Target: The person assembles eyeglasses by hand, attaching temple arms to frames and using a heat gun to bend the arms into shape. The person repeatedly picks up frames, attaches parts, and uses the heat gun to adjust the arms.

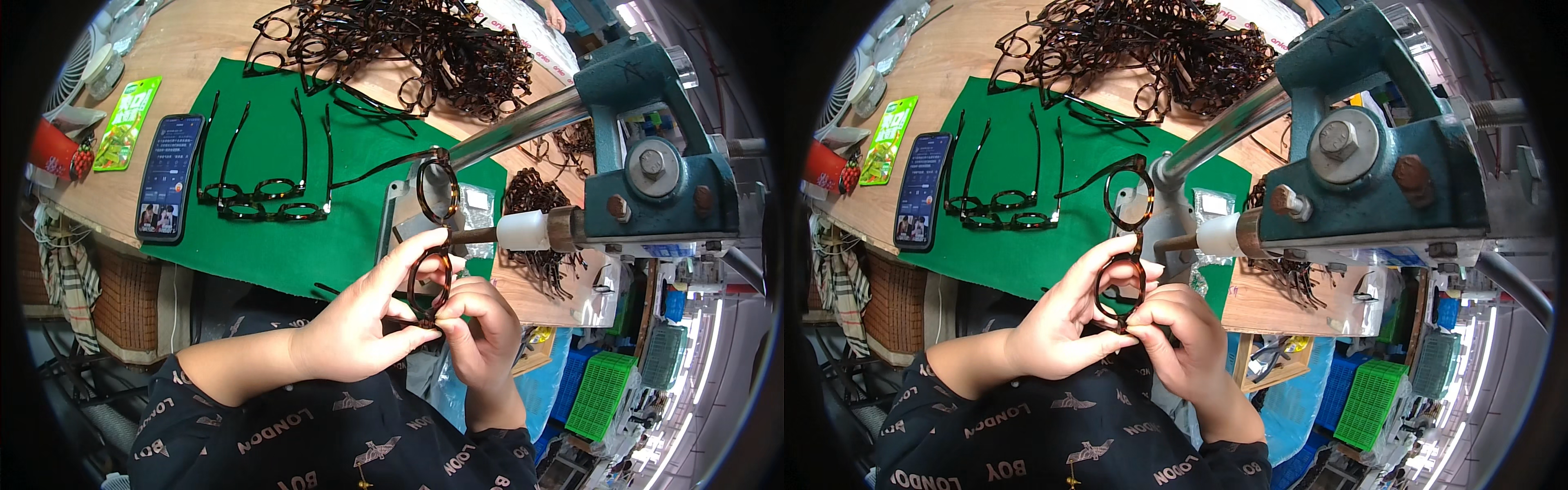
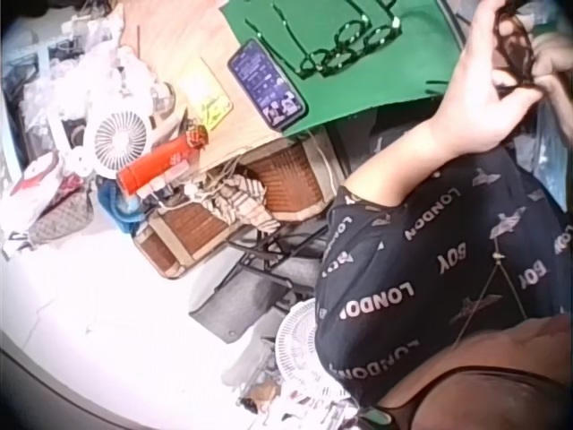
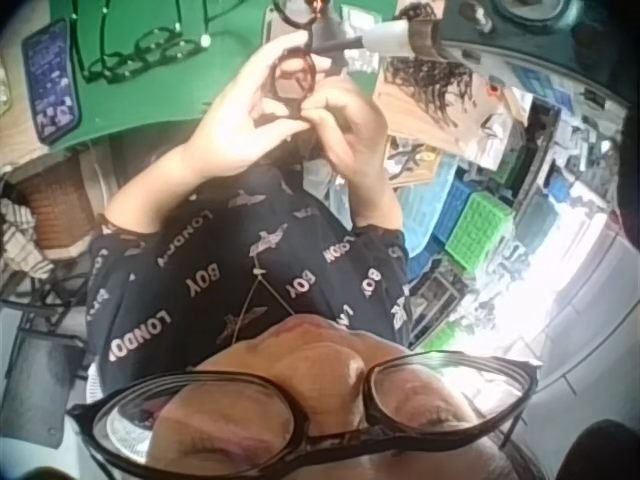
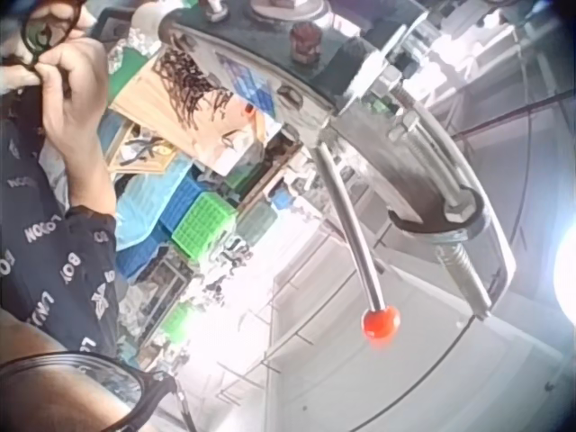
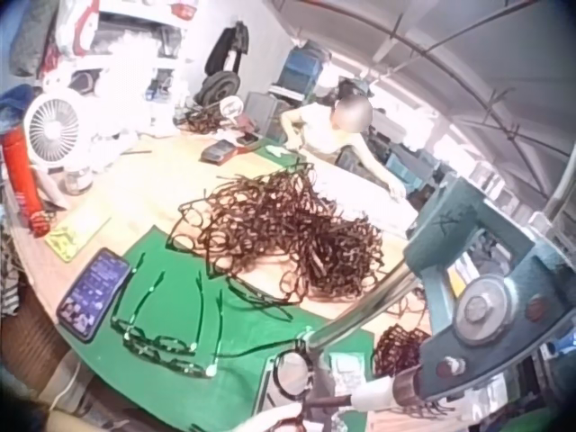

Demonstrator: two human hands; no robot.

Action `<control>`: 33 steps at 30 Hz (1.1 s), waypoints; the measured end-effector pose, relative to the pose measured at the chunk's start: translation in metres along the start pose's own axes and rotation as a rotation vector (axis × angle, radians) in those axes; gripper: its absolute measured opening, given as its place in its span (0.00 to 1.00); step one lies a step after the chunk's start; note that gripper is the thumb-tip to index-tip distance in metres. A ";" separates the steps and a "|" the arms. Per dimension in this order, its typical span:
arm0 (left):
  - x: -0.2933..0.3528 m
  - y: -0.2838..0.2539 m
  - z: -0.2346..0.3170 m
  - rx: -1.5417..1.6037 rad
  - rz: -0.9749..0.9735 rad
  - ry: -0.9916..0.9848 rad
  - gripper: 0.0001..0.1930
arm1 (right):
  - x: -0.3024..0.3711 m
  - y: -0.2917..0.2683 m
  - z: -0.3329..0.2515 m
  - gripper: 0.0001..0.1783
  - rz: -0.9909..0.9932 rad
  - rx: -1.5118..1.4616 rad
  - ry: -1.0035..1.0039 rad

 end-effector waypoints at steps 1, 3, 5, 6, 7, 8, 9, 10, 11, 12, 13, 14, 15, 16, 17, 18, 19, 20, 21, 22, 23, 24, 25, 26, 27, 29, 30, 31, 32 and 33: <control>0.000 0.000 0.000 0.006 0.004 -0.009 0.44 | 0.000 0.000 0.001 0.04 0.001 -0.004 0.004; -0.003 0.001 0.003 0.022 -0.005 -0.020 0.44 | -0.003 -0.003 0.000 0.04 0.017 -0.015 0.008; -0.006 0.002 0.005 0.043 -0.010 -0.033 0.45 | -0.004 -0.006 -0.001 0.04 0.037 -0.039 0.007; -0.008 0.003 0.006 0.057 -0.010 -0.040 0.45 | -0.005 -0.008 -0.002 0.04 0.045 -0.046 0.000; -0.010 0.004 0.007 0.071 -0.010 -0.046 0.45 | -0.006 -0.009 -0.002 0.05 0.053 -0.053 -0.008; -0.012 0.005 0.008 0.076 -0.012 -0.034 0.45 | -0.007 -0.012 -0.003 0.05 0.062 -0.059 -0.016; -0.014 0.006 0.009 0.081 -0.014 -0.022 0.45 | -0.008 -0.013 -0.004 0.04 0.064 -0.051 -0.019; -0.015 0.007 0.010 0.087 -0.015 -0.010 0.45 | -0.010 -0.015 -0.005 0.04 0.067 -0.043 -0.022; -0.016 0.008 0.011 0.070 -0.017 -0.002 0.45 | -0.012 -0.017 -0.006 0.04 0.070 -0.035 -0.024; -0.017 0.009 0.012 0.054 -0.019 0.006 0.45 | -0.012 -0.018 -0.006 0.04 0.061 -0.048 -0.024; -0.018 0.010 0.012 0.037 -0.021 0.014 0.44 | -0.013 -0.019 -0.005 0.04 0.052 -0.061 -0.023; -0.019 0.011 0.012 0.047 -0.024 0.012 0.44 | -0.012 -0.020 -0.003 0.04 0.040 -0.076 -0.019; -0.019 0.012 0.011 0.058 -0.026 0.010 0.44 | -0.012 -0.021 -0.002 0.04 0.037 -0.081 -0.020; -0.020 0.013 0.011 0.068 -0.028 0.008 0.44 | -0.013 -0.022 -0.001 0.04 0.034 -0.086 -0.020; -0.021 0.013 0.011 0.085 -0.025 0.003 0.44 | -0.013 -0.023 -0.001 0.04 0.032 -0.092 -0.019; -0.021 0.014 0.011 0.103 -0.020 -0.003 0.44 | -0.013 -0.023 0.000 0.04 0.033 -0.103 -0.013; -0.022 0.014 0.010 0.119 -0.016 -0.008 0.44 | -0.013 -0.024 0.001 0.04 0.034 -0.114 -0.007; -0.022 0.015 0.010 0.123 -0.015 -0.011 0.44 | -0.013 -0.024 0.001 0.04 0.036 -0.125 -0.002; -0.022 0.016 0.009 0.126 -0.013 -0.014 0.44 | -0.013 -0.025 0.003 0.04 0.039 -0.166 0.005; -0.022 0.016 0.009 0.130 -0.012 -0.017 0.44 | -0.011 -0.025 0.006 0.04 0.043 -0.207 0.013; -0.023 0.017 0.011 0.132 -0.004 -0.005 0.44 | -0.010 -0.027 0.008 0.04 0.050 -0.244 0.018; -0.025 0.020 0.014 0.134 0.003 0.006 0.44 | -0.009 -0.030 0.007 0.04 0.090 -0.294 0.035; -0.028 0.022 0.017 0.136 0.010 0.017 0.44 | -0.008 -0.032 0.006 0.05 0.131 -0.345 0.052; -0.029 0.022 0.020 0.110 0.031 0.056 0.43 | -0.007 -0.034 0.007 0.05 0.167 -0.399 0.070; -0.033 0.023 0.024 0.129 0.051 0.089 0.43 | -0.006 -0.039 0.004 0.06 0.206 -0.409 0.036; -0.042 0.025 0.030 0.169 0.091 0.156 0.43 | -0.005 -0.049 -0.002 0.09 0.286 -0.428 -0.031; -0.048 0.026 0.031 0.167 0.106 0.159 0.43 | -0.005 -0.052 -0.003 0.10 0.293 -0.355 -0.050; -0.052 0.027 0.030 0.180 0.114 0.154 0.43 | -0.004 -0.056 -0.006 0.10 0.319 -0.299 -0.070; -0.056 0.028 0.028 0.194 0.119 0.151 0.43 | -0.004 -0.061 -0.008 0.10 0.346 -0.241 -0.092; -0.060 0.029 0.027 0.208 0.126 0.147 0.43 | -0.005 -0.065 -0.011 0.09 0.372 -0.183 -0.114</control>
Point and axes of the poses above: each hand's wrist, its own x-axis away from the middle knuckle, its own y-axis out of the palm, z = x × y, the point moved 10 cm from there along -x, towards the middle knuckle, and after that the axes turned 8 degrees about z, right-handed, at the moved point
